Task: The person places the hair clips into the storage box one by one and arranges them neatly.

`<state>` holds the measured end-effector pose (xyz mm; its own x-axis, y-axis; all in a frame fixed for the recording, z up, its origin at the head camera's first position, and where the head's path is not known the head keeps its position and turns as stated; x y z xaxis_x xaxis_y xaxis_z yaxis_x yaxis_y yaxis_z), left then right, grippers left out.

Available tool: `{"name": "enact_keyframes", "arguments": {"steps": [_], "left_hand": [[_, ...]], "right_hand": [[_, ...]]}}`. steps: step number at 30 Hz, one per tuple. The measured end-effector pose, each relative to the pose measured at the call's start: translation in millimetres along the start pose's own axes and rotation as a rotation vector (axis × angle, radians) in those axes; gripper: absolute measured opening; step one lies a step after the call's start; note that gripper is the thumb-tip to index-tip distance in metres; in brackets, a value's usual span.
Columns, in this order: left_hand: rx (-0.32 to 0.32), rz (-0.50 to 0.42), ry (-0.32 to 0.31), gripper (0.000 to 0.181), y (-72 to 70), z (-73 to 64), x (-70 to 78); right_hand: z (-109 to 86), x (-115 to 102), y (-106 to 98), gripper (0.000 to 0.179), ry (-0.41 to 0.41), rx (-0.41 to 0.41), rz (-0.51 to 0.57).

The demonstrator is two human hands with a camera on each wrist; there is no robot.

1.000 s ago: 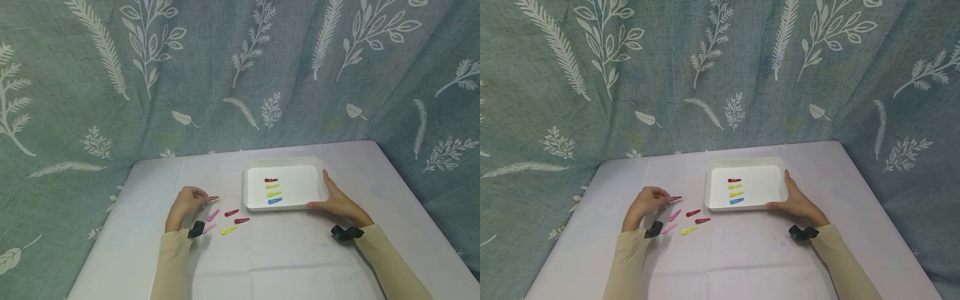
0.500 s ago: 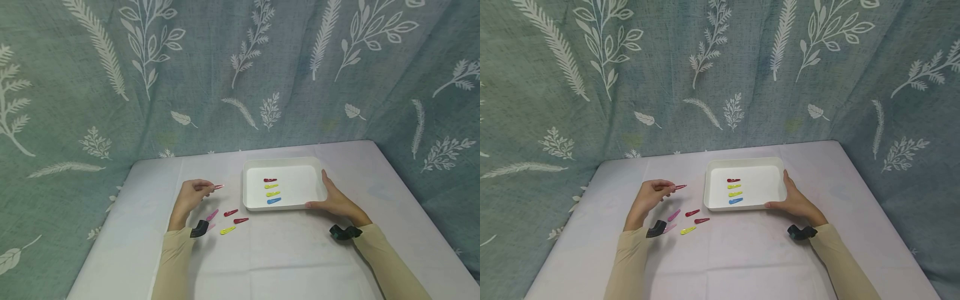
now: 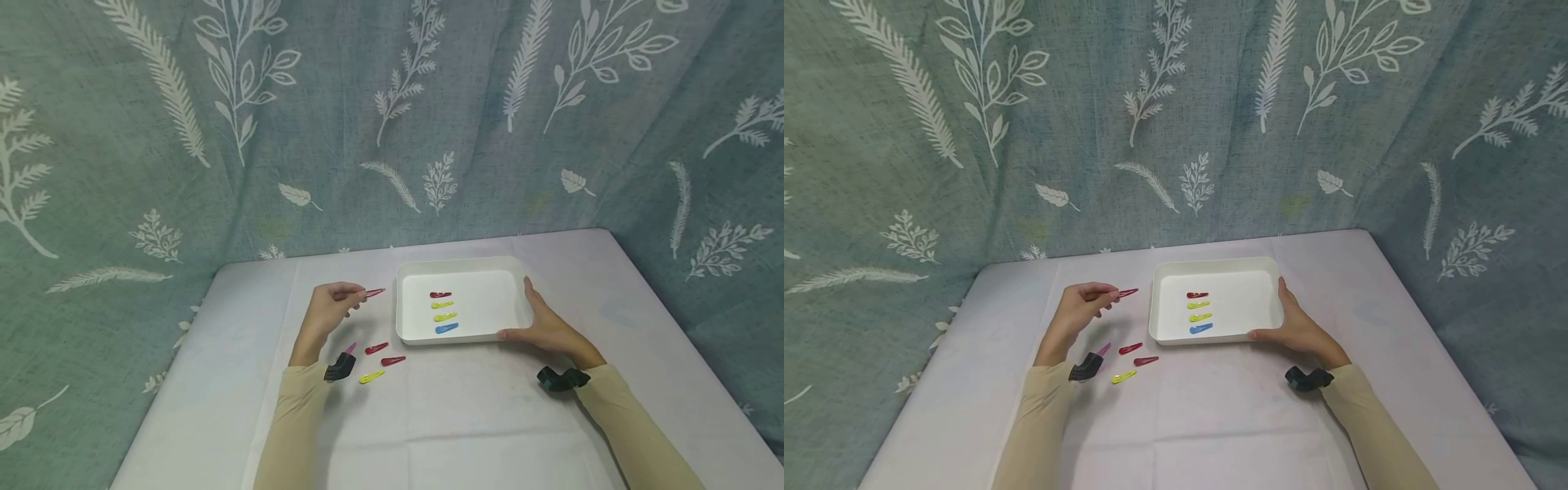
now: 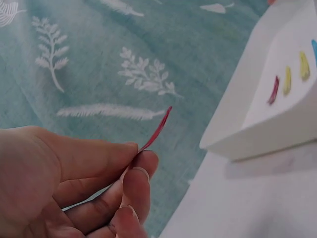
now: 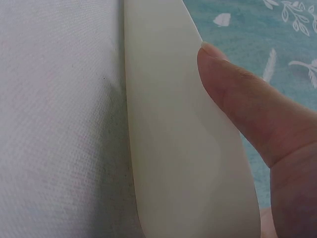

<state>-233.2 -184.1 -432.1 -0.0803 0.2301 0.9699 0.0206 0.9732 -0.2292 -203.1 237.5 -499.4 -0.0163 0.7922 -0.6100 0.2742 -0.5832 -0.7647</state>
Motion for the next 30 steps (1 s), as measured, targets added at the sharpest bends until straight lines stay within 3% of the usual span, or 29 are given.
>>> {"name": "enact_keyframes", "arguments": {"steps": [14, 30], "left_hand": [[-0.054, -0.064, 0.01, 0.023, 21.9, 17.2, 13.7], [-0.076, -0.059, -0.002, 0.023, 46.6, 39.9, 20.8]], "right_hand": [[0.5, 1, 1, 0.145, 0.002, 0.003, 0.0], [2.1, 4, 1, 0.145, -0.011, 0.006, 0.005]]}}
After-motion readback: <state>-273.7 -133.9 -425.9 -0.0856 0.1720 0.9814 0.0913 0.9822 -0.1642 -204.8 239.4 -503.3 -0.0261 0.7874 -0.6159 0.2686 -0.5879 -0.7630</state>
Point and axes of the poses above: each hand's wrist, its own z-axis towards the middle knuckle, its own y-axis out of the palm, x = y × z, the point moved 1 cm from there along z, towards the middle knuckle, and after that the axes turned 14 degrees about -z, right-handed, at the moved point
